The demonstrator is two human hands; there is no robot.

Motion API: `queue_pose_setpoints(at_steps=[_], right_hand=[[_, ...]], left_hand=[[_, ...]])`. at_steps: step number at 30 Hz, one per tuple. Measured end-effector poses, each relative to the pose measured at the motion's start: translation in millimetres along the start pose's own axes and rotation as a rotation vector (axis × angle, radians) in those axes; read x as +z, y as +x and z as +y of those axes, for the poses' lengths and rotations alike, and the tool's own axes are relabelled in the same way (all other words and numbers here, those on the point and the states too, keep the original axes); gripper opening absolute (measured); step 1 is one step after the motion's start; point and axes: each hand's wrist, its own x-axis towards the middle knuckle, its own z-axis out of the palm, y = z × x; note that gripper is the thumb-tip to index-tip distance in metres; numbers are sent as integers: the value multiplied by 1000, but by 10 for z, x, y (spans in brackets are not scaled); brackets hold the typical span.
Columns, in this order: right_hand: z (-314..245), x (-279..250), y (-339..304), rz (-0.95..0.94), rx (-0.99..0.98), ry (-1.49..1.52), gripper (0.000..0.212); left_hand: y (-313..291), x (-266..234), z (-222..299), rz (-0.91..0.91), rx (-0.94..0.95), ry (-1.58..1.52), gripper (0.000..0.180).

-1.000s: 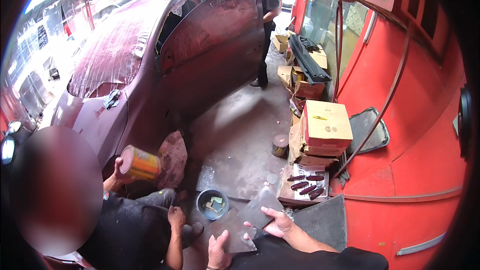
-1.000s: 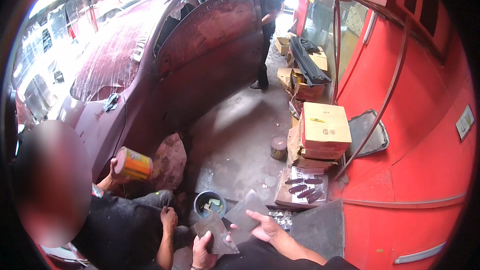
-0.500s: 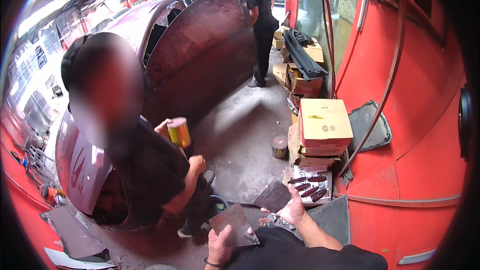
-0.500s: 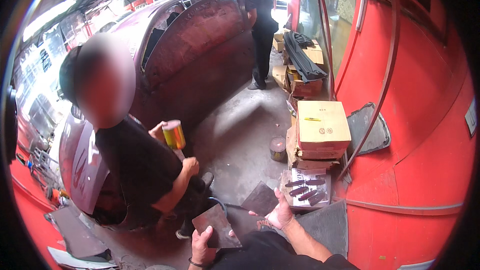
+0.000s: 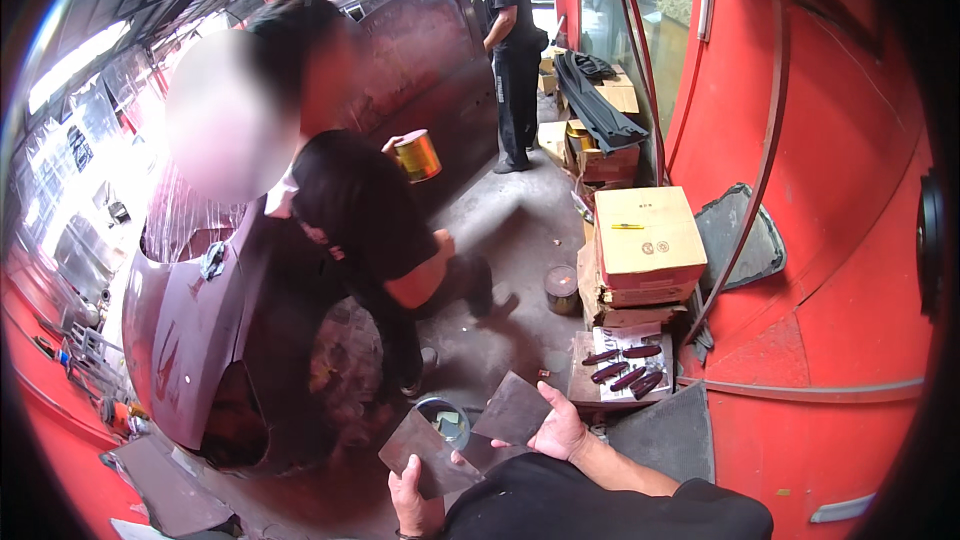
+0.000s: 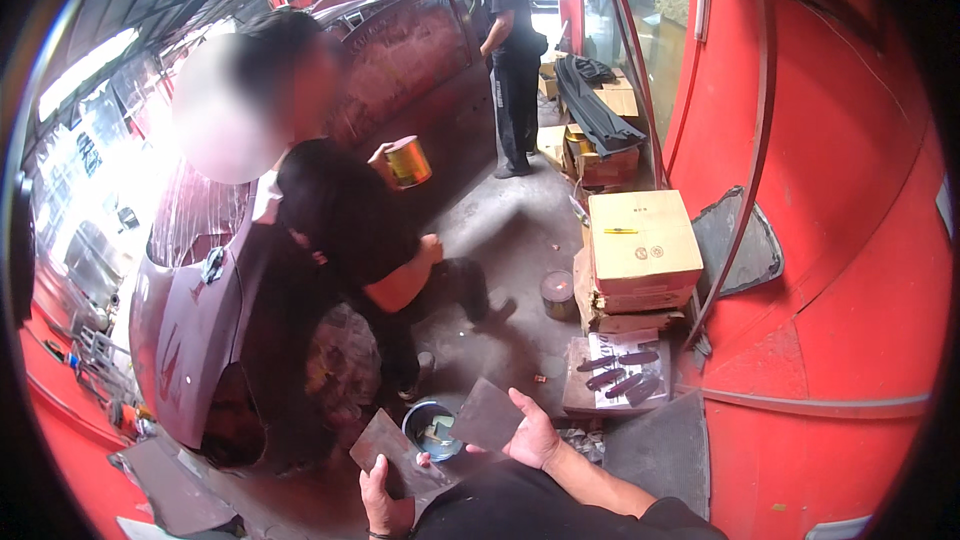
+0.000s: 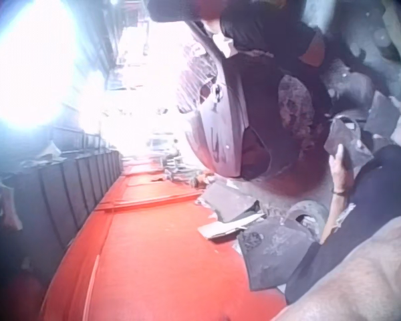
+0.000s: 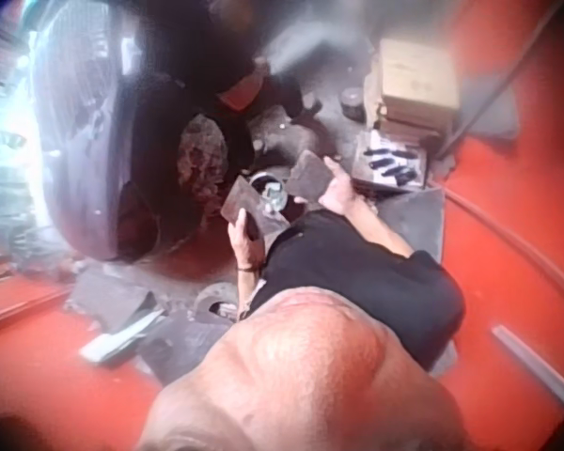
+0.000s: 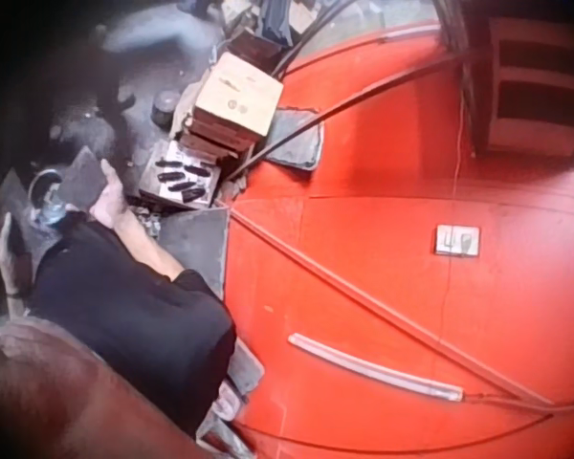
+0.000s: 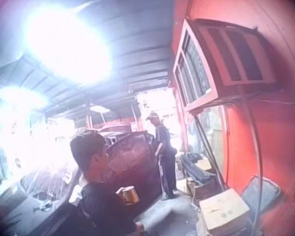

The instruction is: The person uses sandpaper to smooth the surface of a maroon car's front bumper and hood. They switch between different pieces of sandpaper and occasionally inspect the surface. Another person is seen in the background working on the vehicle.

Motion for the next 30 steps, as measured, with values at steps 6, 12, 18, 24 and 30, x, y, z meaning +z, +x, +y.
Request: queue_pose_setpoints(at_steps=[6, 12, 18, 24, 30], right_hand=[[19, 36, 48, 67, -74, -63, 55], [25, -21, 84, 15, -104, -70, 52], [59, 60, 125, 110, -151, -163, 58], [119, 62, 127, 142, -148, -160, 58], [193, 32, 145, 37, -146, -178, 47]], left_hand=[[20, 48, 255, 86, -232, -644, 42], [-1, -124, 178, -50, -159, -636, 41], [-61, -174, 230, 46, -128, -692, 39], [-129, -496, -256, 148, 59, 61, 28], [-20, -510, -74, 155, -338, -432, 34]])
